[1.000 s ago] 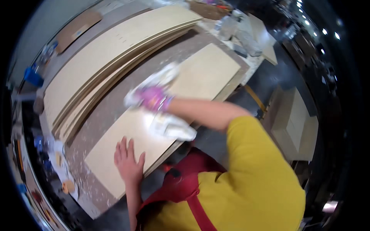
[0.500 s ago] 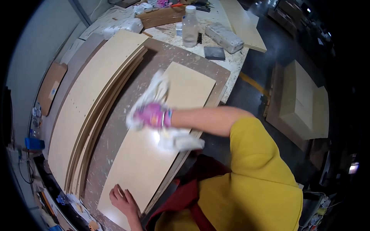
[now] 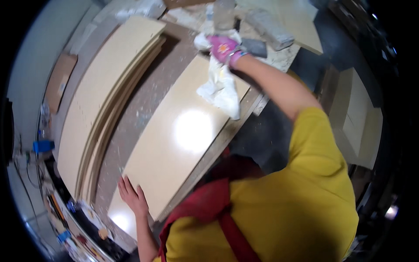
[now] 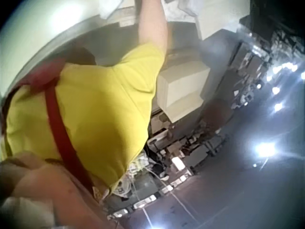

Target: The person wipes the surface of a light-colored wooden board with a white cloth. They repeatedly apply liquid from a plastic bottle to the cloth and wipe the board, occasionally flipping it over to clean the other side. The person also uses a small yellow sponge to rub specific areas of the board.

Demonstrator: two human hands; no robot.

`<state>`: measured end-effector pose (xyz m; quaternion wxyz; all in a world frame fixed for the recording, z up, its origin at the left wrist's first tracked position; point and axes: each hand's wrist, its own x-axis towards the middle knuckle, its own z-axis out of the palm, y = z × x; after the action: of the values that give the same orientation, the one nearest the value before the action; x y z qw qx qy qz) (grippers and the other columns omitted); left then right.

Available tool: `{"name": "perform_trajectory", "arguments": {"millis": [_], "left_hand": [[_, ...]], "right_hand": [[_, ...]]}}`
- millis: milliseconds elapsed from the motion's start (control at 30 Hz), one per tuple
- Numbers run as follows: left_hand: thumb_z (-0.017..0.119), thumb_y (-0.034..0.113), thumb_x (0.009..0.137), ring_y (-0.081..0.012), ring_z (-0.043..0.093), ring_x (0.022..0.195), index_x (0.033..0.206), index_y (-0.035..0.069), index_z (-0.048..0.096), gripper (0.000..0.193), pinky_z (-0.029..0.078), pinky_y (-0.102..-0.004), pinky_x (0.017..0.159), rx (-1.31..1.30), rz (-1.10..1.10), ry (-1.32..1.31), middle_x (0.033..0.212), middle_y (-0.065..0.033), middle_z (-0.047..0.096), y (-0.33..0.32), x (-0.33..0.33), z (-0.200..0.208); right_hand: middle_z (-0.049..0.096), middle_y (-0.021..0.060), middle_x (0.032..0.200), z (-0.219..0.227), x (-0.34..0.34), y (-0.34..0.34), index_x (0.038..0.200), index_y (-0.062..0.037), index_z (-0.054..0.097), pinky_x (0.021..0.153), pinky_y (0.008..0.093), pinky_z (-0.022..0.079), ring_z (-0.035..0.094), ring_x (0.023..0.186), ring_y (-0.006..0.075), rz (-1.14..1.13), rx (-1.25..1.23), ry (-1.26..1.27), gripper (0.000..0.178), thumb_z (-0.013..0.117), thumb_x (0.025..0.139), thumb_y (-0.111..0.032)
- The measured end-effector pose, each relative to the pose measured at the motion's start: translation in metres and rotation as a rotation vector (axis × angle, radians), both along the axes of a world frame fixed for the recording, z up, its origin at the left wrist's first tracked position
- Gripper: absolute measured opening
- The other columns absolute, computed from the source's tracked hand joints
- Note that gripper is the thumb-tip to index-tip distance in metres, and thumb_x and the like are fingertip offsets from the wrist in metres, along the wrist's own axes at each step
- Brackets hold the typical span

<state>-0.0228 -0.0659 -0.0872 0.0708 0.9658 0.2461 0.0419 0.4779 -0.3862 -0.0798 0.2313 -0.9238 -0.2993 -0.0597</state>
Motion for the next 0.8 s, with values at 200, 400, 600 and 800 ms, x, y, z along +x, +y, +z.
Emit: {"name": "perform_trajectory", "arguments": {"millis": [200, 400, 600, 800], "left_hand": [[0.059, 0.027, 0.088, -0.0388, 0.030, 0.139, 0.143, 0.008, 0.043, 0.060, 0.020, -0.0499, 0.114, -0.028, 0.004, -0.024, 0.152, -0.0155, 0.034, 0.001, -0.002, 0.002], [0.060, 0.025, 0.089, -0.0367, 0.037, 0.135, 0.141, 0.008, 0.045, 0.057, 0.027, -0.0456, 0.112, -0.053, -0.023, -0.069, 0.147, -0.0147, 0.041, 0.021, -0.020, -0.007], [0.056, 0.031, 0.095, -0.0375, 0.052, 0.120, 0.132, -0.006, 0.050, 0.052, 0.040, -0.0425, 0.102, -0.168, 0.864, -0.431, 0.130, -0.0256, 0.054, 0.128, -0.156, -0.012], [0.053, 0.040, 0.096, -0.0266, 0.059, 0.101, 0.120, -0.006, 0.060, 0.052, 0.044, -0.0376, 0.090, -0.349, 0.994, -0.520, 0.108, -0.0182, 0.064, 0.142, -0.197, -0.019]], "right_hand": [[0.063, 0.0158, 0.107, -0.003, -0.106, 0.026, 0.118, -0.0084, 0.059, 0.087, 0.0448, 0.050, 0.063, 0.103, 0.0334, 0.697, -0.344, 0.039, 0.036, 0.060, 0.083, -0.014], [0.068, 0.0179, 0.109, -0.021, 0.021, -0.021, 0.119, -0.0022, 0.059, 0.085, 0.0434, 0.050, 0.064, 0.100, 0.0358, 0.044, -0.365, -0.096, 0.038, 0.055, 0.091, -0.027], [0.068, 0.0149, 0.101, -0.010, 0.041, -0.028, 0.122, 0.0001, 0.059, 0.081, 0.0370, 0.049, 0.063, 0.090, 0.0244, 0.021, -0.146, 0.379, 0.062, 0.065, 0.086, -0.049], [0.064, 0.0147, 0.114, -0.050, 0.050, 0.005, 0.134, 0.0094, 0.041, 0.091, 0.0320, 0.046, 0.060, 0.102, 0.0199, -0.078, -0.012, 0.655, 0.082, 0.076, 0.080, -0.041]]}}
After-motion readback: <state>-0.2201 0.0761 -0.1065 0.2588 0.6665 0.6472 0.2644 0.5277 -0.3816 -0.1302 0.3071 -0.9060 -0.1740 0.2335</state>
